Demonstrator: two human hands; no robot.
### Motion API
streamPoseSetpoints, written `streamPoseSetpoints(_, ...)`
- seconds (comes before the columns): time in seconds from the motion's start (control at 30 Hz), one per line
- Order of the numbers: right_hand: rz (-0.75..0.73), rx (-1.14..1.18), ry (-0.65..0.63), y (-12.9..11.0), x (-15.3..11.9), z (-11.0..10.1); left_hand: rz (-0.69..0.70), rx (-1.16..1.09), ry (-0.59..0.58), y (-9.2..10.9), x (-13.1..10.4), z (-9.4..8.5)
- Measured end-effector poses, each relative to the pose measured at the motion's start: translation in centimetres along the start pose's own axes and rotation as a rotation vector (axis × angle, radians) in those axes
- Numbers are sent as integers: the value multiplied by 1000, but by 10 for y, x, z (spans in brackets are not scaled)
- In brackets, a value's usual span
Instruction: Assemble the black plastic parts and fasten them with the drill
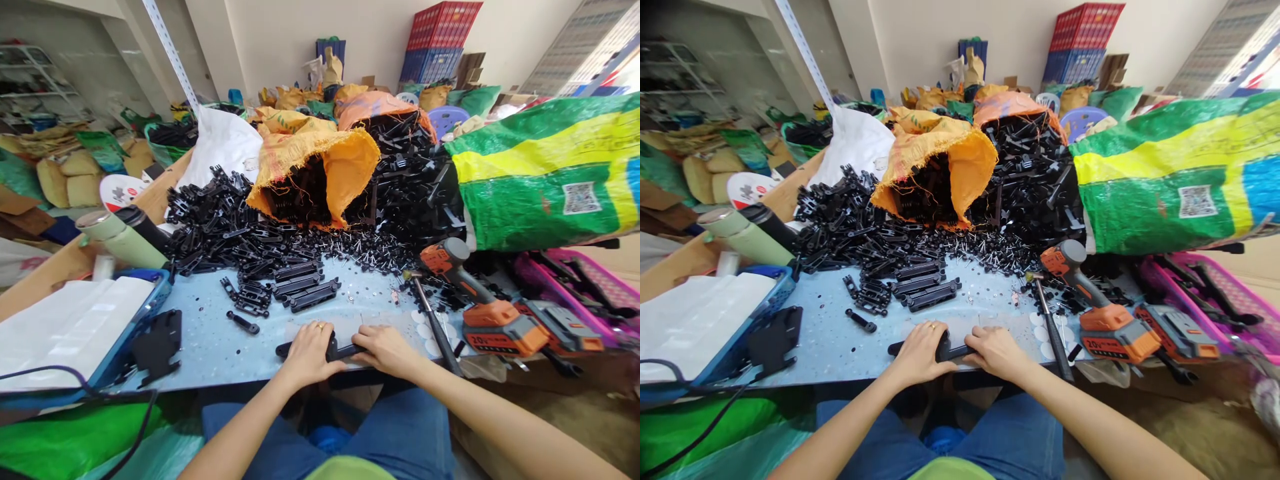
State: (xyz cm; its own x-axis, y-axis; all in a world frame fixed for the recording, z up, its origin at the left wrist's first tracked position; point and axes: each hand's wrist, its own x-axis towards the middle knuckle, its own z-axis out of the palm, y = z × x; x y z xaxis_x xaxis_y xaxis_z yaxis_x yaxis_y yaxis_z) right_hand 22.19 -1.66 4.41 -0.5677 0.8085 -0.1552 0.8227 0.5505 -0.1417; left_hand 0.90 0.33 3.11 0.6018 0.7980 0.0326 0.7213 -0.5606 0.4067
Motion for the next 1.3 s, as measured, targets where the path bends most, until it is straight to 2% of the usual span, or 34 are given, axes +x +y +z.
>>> streamPoseSetpoints(0.23, 25, -92, 35, -18, -7, -14, 69, -32, 41, -8, -9, 3)
streamPoseSetpoints(0.53, 46, -98, 55, -24, -1, -27, 100, -85, 66, -11, -6, 2)
streamPoseSetpoints(0.67, 33, -60, 65, -16, 1, -25, 62, -64, 61, -11, -7, 2)
streamPoseSetpoints(0.77, -34, 18, 64, 2, 0, -16, 53, -65, -30, -6, -1, 2)
streamPoseSetpoints(0.83, -61, 86, 72, 16, -3, -7, 108, -54, -55, 1, 19, 0)
streamPoseSetpoints(0.9, -43, 129, 89, 26, -9, 2, 115, -22, -13, 8, 57, -4)
streamPoseSetpoints(0.93, -27, 140, 94, 29, -13, 6, 60, -1, 21, 9, 81, -7)
streamPoseSetpoints(0.97, -14, 147, 93, 30, -17, 8, -76, 16, 33, 9, 107, -10)
streamPoseSetpoints(1.0, -7, 155, 89, 31, -21, 10, -154, 19, 54, 7, 133, -14)
streamPoseSetpoints(1.1, 39, 161, 103, 37, -25, 10, -297, 2, 85, -6, 196, -19)
streamPoseSetpoints(1.2, 242, 36, 190, 59, -8, 2, -360, -27, 84, -18, 224, -15)
streamPoseSetpoints(1.3, 557, -157, 218, 93, 25, -8, -356, -51, 99, -19, 225, -12)
